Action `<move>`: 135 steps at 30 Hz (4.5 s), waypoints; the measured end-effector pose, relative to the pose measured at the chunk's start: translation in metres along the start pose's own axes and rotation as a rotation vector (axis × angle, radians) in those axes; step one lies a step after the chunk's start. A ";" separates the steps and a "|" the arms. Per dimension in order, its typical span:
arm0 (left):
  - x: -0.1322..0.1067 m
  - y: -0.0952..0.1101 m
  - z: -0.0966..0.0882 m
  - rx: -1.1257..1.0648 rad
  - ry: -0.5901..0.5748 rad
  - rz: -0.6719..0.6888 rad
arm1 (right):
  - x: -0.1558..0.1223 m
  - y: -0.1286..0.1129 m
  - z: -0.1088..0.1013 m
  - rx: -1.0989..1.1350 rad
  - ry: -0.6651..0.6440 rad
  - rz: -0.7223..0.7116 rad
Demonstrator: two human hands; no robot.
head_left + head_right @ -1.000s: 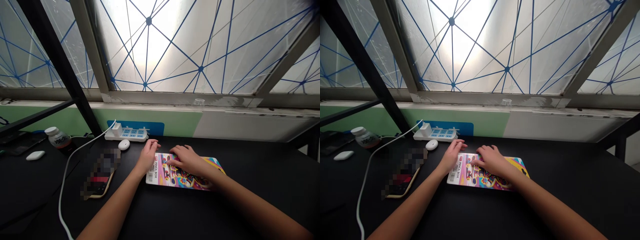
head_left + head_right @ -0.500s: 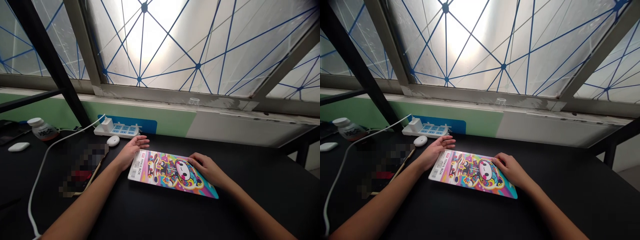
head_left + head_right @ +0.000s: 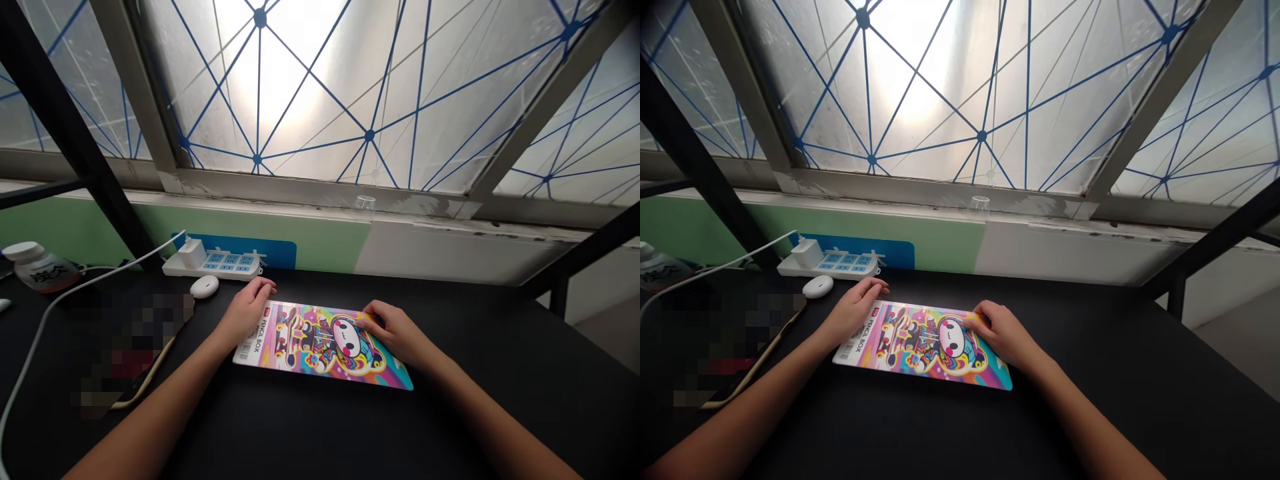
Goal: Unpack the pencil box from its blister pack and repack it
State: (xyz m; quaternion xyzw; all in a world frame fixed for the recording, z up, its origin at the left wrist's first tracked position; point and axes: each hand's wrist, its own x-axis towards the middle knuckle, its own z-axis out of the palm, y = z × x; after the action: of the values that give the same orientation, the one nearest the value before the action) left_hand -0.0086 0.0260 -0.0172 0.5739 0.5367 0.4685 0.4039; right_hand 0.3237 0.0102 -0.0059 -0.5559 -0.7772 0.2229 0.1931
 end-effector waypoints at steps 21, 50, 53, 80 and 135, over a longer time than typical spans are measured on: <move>-0.041 0.055 0.001 0.958 -0.353 0.638 | -0.043 -0.060 -0.012 -0.562 -0.087 -0.323; -0.055 0.009 -0.014 0.888 -0.146 0.741 | -0.019 -0.022 -0.014 -0.104 0.028 -0.127; -0.053 0.013 -0.017 0.878 -0.057 0.759 | -0.020 -0.026 -0.018 -0.154 0.065 -0.180; -0.056 0.019 -0.014 1.123 -0.385 0.605 | -0.037 -0.065 0.043 -0.548 -0.027 -0.550; -0.058 0.021 -0.010 1.059 -0.418 0.411 | -0.028 -0.074 0.044 -0.403 -0.178 -0.553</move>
State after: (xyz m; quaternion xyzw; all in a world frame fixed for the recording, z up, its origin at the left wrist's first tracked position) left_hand -0.0121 -0.0346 -0.0007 0.8687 0.4843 0.0835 0.0615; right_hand 0.2507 -0.0432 -0.0020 -0.3299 -0.9404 0.0520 0.0640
